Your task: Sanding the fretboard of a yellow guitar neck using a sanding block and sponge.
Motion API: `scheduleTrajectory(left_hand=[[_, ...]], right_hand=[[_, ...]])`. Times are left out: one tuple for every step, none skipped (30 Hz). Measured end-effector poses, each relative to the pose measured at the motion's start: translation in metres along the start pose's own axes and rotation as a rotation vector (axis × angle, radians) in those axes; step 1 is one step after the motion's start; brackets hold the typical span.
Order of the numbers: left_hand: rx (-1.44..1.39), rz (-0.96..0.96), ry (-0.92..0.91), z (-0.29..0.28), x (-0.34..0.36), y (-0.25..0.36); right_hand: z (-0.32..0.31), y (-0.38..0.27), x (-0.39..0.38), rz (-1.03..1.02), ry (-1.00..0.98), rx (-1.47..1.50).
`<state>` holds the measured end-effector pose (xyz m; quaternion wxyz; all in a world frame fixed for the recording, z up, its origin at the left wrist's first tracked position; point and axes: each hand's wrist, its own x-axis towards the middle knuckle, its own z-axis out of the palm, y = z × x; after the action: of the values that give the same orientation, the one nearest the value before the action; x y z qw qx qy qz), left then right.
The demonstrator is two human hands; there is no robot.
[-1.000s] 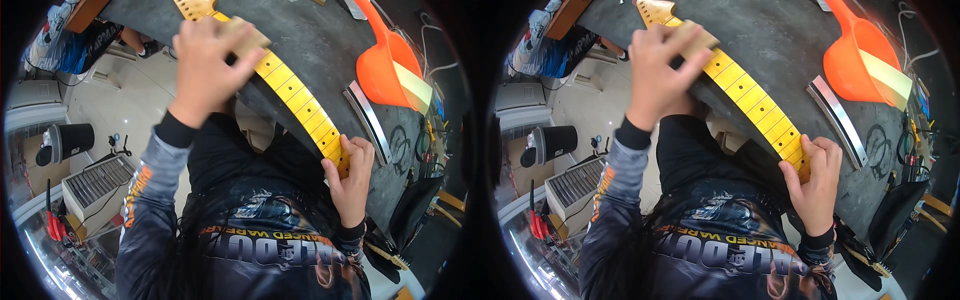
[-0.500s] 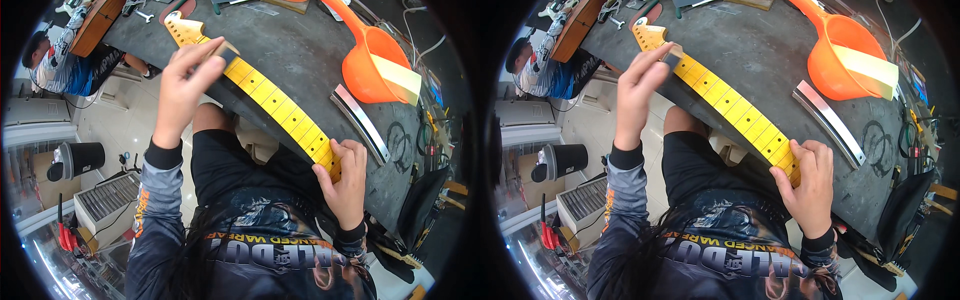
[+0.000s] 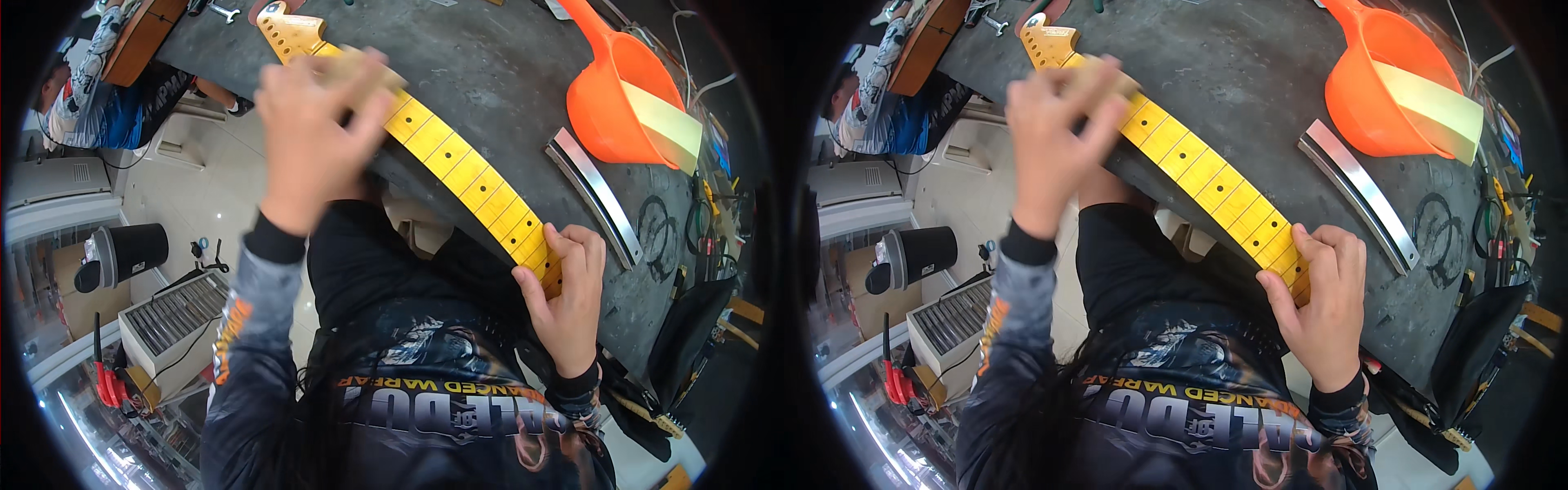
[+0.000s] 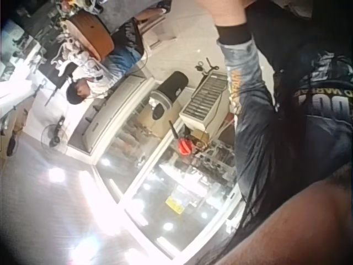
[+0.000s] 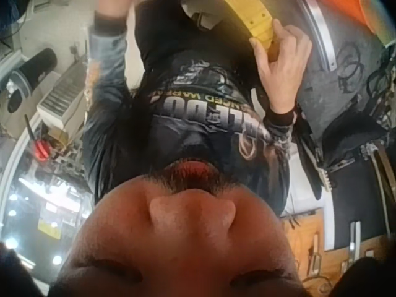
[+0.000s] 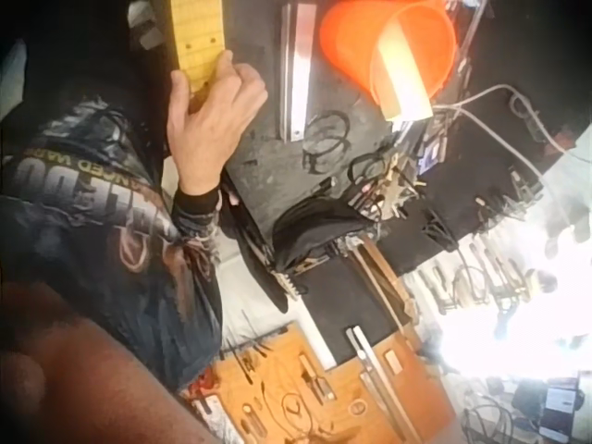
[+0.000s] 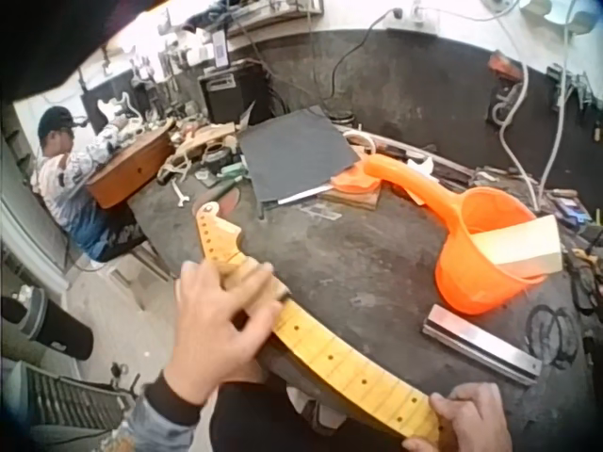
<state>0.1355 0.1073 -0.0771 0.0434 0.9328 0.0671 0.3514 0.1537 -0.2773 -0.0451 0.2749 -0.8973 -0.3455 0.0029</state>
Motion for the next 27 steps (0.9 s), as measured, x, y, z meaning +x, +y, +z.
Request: scheduleTrajectory(left_hand=[[-0.003, -0.003, -0.003, -0.002, -0.001, 0.008], [-0.018, -0.015, -0.075, -0.009, 0.000, 0.024], [-0.033, -0.024, -0.146, -0.016, -0.003, 0.044], [-0.242, 0.097, -0.232, -0.017, -0.013, 0.077], [-0.434, 0.089, -0.215, -0.029, -0.030, 0.112], [-0.445, 0.112, -0.234, -0.034, -0.035, 0.117], [-0.463, 0.134, -0.248, -0.035, -0.036, 0.121], [-0.355, 0.096, -0.259, -0.033, -0.024, 0.105], [-0.246, 0.057, -0.264, -0.026, -0.006, 0.074], [-0.110, -0.019, -0.141, -0.015, 0.003, 0.046], [0.013, -0.037, -0.088, -0.011, 0.007, 0.017], [-0.014, -0.060, -0.087, -0.014, 0.010, 0.003], [-0.043, -0.053, -0.069, -0.014, 0.016, 0.001], [-0.391, -0.187, -0.035, -0.017, 0.018, 0.003], [-0.748, -0.316, -0.010, -0.019, 0.022, 0.008], [-1.083, -0.479, -0.050, -0.025, 0.023, 0.017], [-1.077, -0.468, -0.044, -0.029, 0.022, 0.019], [-1.398, -0.592, -0.044, -0.030, 0.024, 0.021], [-1.725, -0.710, -0.055, -0.030, 0.028, 0.026], [-1.850, -0.780, -0.078, -0.034, 0.034, 0.034], [-1.865, -0.756, -0.086, -0.036, 0.038, 0.038], [-2.006, -0.752, -0.173, -0.039, 0.041, 0.039], [-2.154, -0.742, -0.271, -0.039, 0.046, 0.041], [-2.134, -0.727, -0.334, -0.040, 0.052, 0.042], [-2.138, -0.708, -0.327, -0.039, 0.062, 0.048], [-2.009, -0.673, -0.379, -0.040, 0.079, 0.066], [-1.879, -0.636, -0.425, -0.042, 0.098, 0.086]], right_hand=[[0.000, 0.001, -0.001, 0.002, -0.005, -0.002], [0.000, 0.001, 0.000, 0.005, -0.007, -0.009], [0.000, 0.002, 0.001, 0.009, -0.007, -0.015], [-0.002, 0.000, 0.001, 0.015, -0.004, -0.029], [-0.003, -0.001, 0.001, 0.013, -0.004, -0.021], [-0.005, -0.002, 0.000, 0.010, -0.004, -0.015], [-0.008, -0.004, 0.001, 0.014, 0.002, -0.031], [-0.011, -0.007, 0.000, 0.022, -0.017, -0.020], [-0.015, -0.008, 0.001, 0.029, -0.033, -0.013], [-0.027, -0.009, 0.007, 0.028, -0.091, 0.034], [-0.041, -0.004, 0.015, 0.017, -0.077, 0.038], [-0.062, 0.004, 0.024, -0.078, -0.007, 0.024], [-0.090, 0.005, 0.035, -0.161, 0.061, -0.013], [-0.113, 0.009, 0.047, -0.146, 0.180, -0.067], [-0.136, 0.012, 0.063, -0.126, 0.298, -0.128], [-0.154, 0.021, 0.088, -0.164, 0.315, -0.246], [-0.166, 0.032, 0.115, -0.210, 0.328, -0.360], [-0.173, 0.045, 0.131, -0.210, 0.344, -0.370], [-0.179, 0.062, 0.141, -0.224, 0.261, -0.477], [-0.187, 0.080, 0.144, -0.230, 0.177, -0.588], [-0.197, 0.103, 0.140, -0.212, 0.027, -0.640], [-0.190, 0.104, 0.136, -0.149, 0.024, -0.596], [-0.187, 0.102, 0.130, -0.083, 0.020, -0.560], [-0.184, 0.105, 0.130, -0.024, 0.026, -0.461], [-0.180, 0.103, 0.127, -0.023, 0.059, -0.352], [-0.174, 0.102, 0.124, 0.022, 0.080, -0.283], [-0.171, 0.099, 0.121, 0.067, 0.102, -0.214]])
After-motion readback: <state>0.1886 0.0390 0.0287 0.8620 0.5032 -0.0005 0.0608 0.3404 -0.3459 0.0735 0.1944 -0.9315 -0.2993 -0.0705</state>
